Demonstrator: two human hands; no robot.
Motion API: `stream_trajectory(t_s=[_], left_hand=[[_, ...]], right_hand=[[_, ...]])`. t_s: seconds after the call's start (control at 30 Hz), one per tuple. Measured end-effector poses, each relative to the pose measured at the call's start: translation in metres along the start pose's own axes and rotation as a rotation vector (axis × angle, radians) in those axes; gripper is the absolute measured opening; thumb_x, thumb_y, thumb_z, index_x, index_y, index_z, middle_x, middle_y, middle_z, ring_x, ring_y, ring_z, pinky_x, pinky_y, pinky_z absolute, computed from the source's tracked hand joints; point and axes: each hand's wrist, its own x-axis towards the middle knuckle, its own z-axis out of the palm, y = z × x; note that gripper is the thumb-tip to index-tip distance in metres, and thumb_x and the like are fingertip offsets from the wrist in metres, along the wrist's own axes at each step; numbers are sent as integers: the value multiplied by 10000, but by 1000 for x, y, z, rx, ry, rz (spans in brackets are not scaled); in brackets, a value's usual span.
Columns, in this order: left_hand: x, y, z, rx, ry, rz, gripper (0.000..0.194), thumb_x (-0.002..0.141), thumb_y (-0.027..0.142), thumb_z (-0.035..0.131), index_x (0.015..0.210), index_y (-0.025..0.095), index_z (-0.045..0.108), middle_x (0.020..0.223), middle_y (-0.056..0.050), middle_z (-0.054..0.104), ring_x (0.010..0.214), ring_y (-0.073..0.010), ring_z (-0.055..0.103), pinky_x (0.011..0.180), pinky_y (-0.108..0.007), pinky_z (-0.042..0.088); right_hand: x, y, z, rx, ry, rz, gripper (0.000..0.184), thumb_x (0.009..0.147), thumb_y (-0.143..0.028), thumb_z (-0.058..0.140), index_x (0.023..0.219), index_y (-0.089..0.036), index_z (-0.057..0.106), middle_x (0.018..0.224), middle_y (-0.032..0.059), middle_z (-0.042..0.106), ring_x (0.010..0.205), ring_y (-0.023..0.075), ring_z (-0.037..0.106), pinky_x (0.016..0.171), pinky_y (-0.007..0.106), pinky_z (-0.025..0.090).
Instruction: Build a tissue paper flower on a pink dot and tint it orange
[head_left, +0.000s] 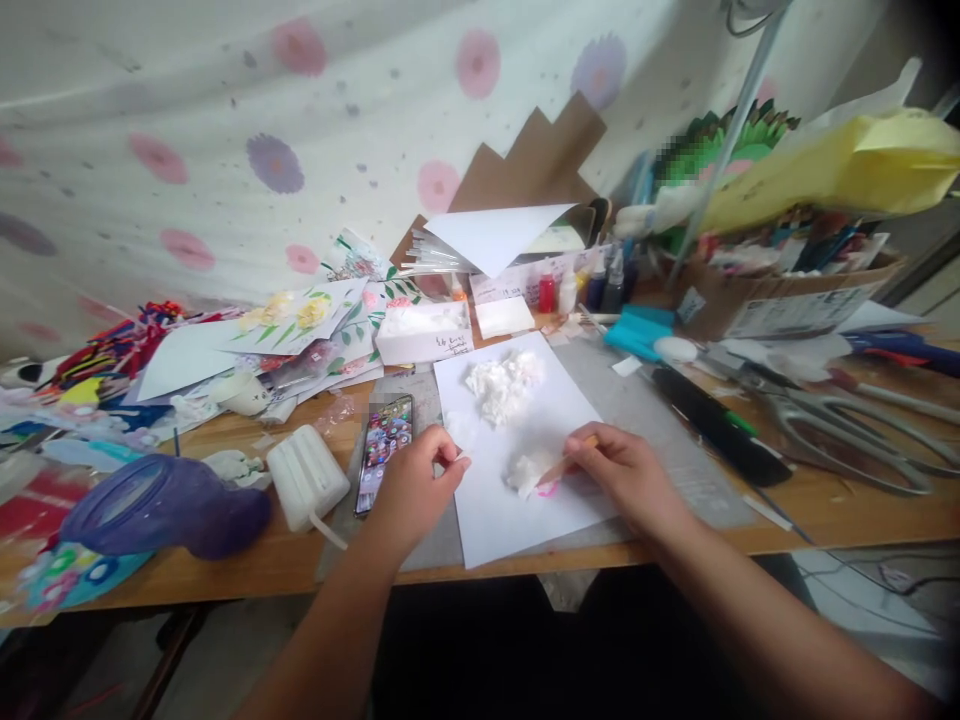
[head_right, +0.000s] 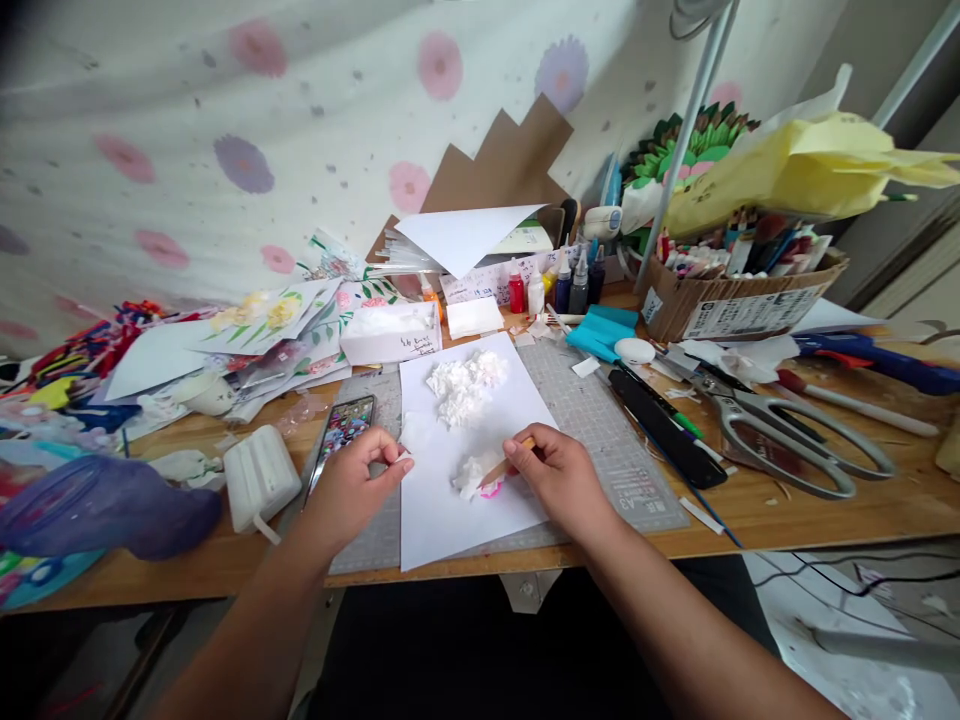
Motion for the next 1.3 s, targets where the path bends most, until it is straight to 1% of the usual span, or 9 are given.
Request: stream_trajectory(t_s=[0.17, 0.27, 0.33, 0.43, 0.5, 0.73, 0.97, 1.13, 1.3], left_hand=[[5, -7, 9, -279, 44, -49, 91, 771, 249, 536, 788, 201, 460, 664, 53, 529, 619, -104, 507, 588, -214, 389], [7, -7, 10, -520, -19, -66, 190, 770, 225, 555, 949, 190, 501, 734, 34, 571, 655, -104, 527, 613, -219, 420], [6, -5, 8, -592, -66, -68, 190, 776, 230, 566, 954, 173, 533, 765, 20, 579, 669, -102, 531, 638, -225, 433], [1, 1, 6, -581, -86, -83, 100, 796, 261, 561, 814, 163, 545, 716, 30, 557, 648, -97, 539, 653, -224, 425], [-3, 5, 6, -542, -130, -78, 125, 806, 272, 552, 746, 166, 524, 656, 40, 529, 627, -100, 536, 641, -223, 413], [-20, 33, 22, -294, -440, 130, 91, 793, 222, 557, 753, 181, 628, 740, 8, 591, 703, -120, 531, 660, -222, 398], [-17, 35, 50, -77, -290, 113, 69, 780, 196, 547, 717, 196, 519, 652, 44, 542, 606, -100, 486, 583, -210, 362], [-16, 33, 57, 17, -172, 157, 65, 762, 174, 563, 745, 208, 510, 685, 46, 559, 620, -104, 491, 592, -217, 351], [-15, 35, 59, 67, -124, 208, 87, 767, 157, 562, 732, 201, 495, 708, 31, 562, 637, -112, 489, 590, -224, 336]], right_hand=[[0, -2, -1, 6, -8, 3, 287, 818, -467, 523, 732, -200, 585, 634, 26, 667, 657, 179, 589, 638, 293, 454], [0, -2, -1, -5, -9, -1, 280, 820, -449, 525, 714, -197, 587, 622, 27, 663, 643, 174, 572, 623, 286, 438], [0, -2, -1, -8, -4, -4, 275, 819, -444, 526, 717, -196, 590, 616, 25, 661, 634, 171, 566, 616, 282, 432], [0, -4, -1, -9, 9, -12, 271, 815, -443, 523, 715, -200, 591, 624, 21, 666, 628, 168, 565, 614, 276, 427], [0, -5, 0, -14, 17, -16, 273, 814, -442, 519, 700, -203, 588, 632, 20, 664, 631, 166, 567, 619, 273, 427], [3, -10, 0, -34, 59, -42, 256, 763, -417, 578, 636, -195, 581, 590, 5, 609, 572, 139, 528, 569, 259, 406], [2, -5, -2, 18, 113, -131, 250, 794, -385, 558, 646, -185, 579, 580, 6, 610, 556, 134, 542, 550, 251, 418], [-3, -1, -6, 44, 142, -219, 244, 822, -319, 517, 611, -198, 519, 646, 4, 599, 620, 132, 550, 614, 257, 440], [-6, -7, -3, -97, 106, -306, 227, 797, -256, 568, 584, -192, 527, 675, 23, 590, 654, 143, 543, 649, 283, 408]])
